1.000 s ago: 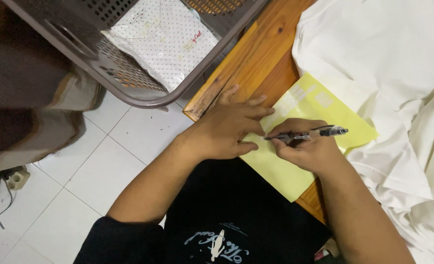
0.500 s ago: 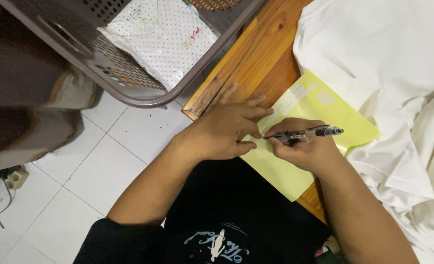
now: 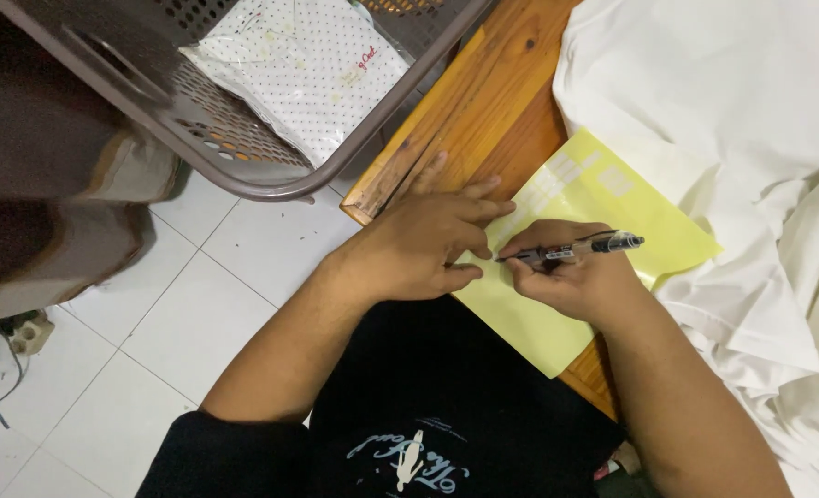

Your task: Writing on a yellow label and folding a white garment to tuck the label inside.

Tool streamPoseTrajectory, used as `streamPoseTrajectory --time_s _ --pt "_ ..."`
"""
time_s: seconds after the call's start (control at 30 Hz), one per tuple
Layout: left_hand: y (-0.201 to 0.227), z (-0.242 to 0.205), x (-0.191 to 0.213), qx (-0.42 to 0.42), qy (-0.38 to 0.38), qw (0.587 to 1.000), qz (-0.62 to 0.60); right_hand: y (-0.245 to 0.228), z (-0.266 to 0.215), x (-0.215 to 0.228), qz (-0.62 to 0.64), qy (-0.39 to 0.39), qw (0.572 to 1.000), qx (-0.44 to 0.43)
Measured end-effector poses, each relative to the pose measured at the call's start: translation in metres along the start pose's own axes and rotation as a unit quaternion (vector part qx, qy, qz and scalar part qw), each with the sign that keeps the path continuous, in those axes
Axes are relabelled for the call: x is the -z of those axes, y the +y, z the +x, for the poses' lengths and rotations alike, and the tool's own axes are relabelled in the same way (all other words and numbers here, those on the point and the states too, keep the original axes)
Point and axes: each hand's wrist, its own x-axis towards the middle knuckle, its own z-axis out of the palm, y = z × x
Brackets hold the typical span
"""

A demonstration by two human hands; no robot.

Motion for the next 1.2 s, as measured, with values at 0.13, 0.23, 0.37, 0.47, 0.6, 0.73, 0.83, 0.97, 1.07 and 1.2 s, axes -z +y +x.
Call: streamPoseTrajectory --time_s 0.13,0.23,0.37,0.47,0.6,0.73,0.83,0.97,1.07,1.2 --pt "0.000 0.000 0.001 -0.001 0.001 1.000 -0.006 -0.002 0.000 -0.001 -0.007 0.004 1.000 -0.007" --pt "0.001 0.000 0.002 -0.001 -0.003 1.000 -0.007 0.001 0.000 -0.001 -0.026 0.009 1.000 -0.010" --pt "0.003 0.000 0.006 -0.006 -0.008 1.000 -0.007 -0.001 0.001 -0.001 -0.009 0.012 1.000 -0.007" --pt "0.003 0.000 0.007 -0.005 -0.011 1.000 -0.007 0.001 0.000 -0.003 -0.026 0.018 0.999 -0.004" --pt "0.004 0.001 0.006 -0.004 -0.010 1.000 -0.005 0.006 -0.002 -0.003 -0.044 0.022 0.999 0.005" --pt "0.003 0.001 0.005 -0.002 -0.004 1.000 -0.015 0.009 -0.004 -0.003 -0.020 0.046 0.999 0.001" --pt "0.002 0.000 0.005 -0.009 -0.002 1.000 0.000 0.004 -0.002 -0.002 -0.020 0.035 0.999 -0.009" --pt "0.001 0.000 0.002 -0.008 -0.002 1.000 -0.002 0.003 -0.003 -0.002 -0.038 0.040 0.998 -0.011" --pt "0.002 0.000 0.004 -0.008 -0.003 1.000 -0.006 0.003 -0.004 -0.004 -0.051 0.037 0.998 -0.009" --pt "-0.001 -0.001 0.000 -0.015 0.006 1.000 -0.005 0.005 -0.003 -0.002 -0.036 0.035 0.999 0.012"
